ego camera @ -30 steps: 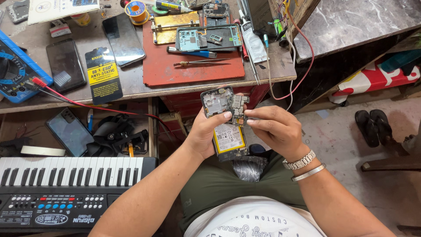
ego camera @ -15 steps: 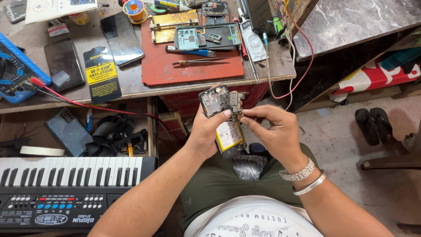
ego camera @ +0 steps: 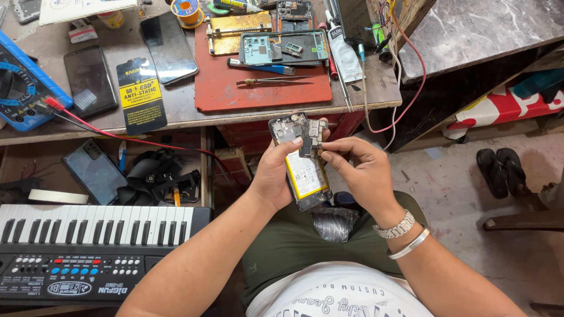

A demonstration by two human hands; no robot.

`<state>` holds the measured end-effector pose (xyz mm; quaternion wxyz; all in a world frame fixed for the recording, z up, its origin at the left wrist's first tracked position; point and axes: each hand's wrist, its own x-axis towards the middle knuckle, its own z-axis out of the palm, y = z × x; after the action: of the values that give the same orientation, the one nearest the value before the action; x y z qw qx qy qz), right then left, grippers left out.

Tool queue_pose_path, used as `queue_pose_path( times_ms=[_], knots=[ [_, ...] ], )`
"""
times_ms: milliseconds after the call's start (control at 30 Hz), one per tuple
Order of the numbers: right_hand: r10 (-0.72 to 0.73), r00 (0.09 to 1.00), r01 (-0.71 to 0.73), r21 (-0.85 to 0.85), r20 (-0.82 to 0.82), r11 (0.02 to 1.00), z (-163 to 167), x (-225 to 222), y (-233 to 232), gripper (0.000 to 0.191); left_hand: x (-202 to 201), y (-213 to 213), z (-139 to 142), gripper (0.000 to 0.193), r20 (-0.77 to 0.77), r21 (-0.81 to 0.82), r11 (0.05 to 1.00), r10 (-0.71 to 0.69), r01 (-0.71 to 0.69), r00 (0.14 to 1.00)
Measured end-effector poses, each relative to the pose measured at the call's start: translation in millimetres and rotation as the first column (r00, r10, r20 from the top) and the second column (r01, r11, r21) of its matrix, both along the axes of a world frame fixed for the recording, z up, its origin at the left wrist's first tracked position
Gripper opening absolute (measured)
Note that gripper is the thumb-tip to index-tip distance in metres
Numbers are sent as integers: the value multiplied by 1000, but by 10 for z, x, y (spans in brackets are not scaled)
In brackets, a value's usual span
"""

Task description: The person disassembles a smartphone at a cluttered repair workbench, separating the rear housing from the battery and main board. They use tweezers to pry and adjust small internal components, then hold and work on the exposed motherboard with both hands.

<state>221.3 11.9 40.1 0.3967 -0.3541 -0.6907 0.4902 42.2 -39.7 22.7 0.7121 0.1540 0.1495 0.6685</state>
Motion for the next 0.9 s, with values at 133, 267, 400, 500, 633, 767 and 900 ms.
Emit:
queue_pose_path(
  times_ms=[133,267,400,500,633,767,900],
  knots=[
    [50,966,-112,-236,-252,965,-91,42,53,21,-18,-13,14,50,15,8,998,-60,59,998],
    [63,969,-123,-244,-238,962,-81,96,67,22,-42,-35,5,57,-14,67,994,-85,86,996],
    [38,979,-87,-239,-201,967,22,104,35,21,-56,-44,-12,65,-44,82,994,-69,73,997],
    [23,999,-23,7,-45,1000,111,77,-43,17,-48,-38,-21,69,-40,59,997,-44,47,998],
    [-15,996,-8,269,84,963,184,19,-97,17,-25,-29,-36,70,-62,54,998,-7,11,998],
    [-27,997,13,192,71,981,189,-14,-96,17,-11,-30,-45,72,-65,54,998,20,-17,998],
    [-6,998,-8,200,68,980,172,-6,-81,18,7,-29,-41,74,-50,49,998,30,-28,998]
  ],
)
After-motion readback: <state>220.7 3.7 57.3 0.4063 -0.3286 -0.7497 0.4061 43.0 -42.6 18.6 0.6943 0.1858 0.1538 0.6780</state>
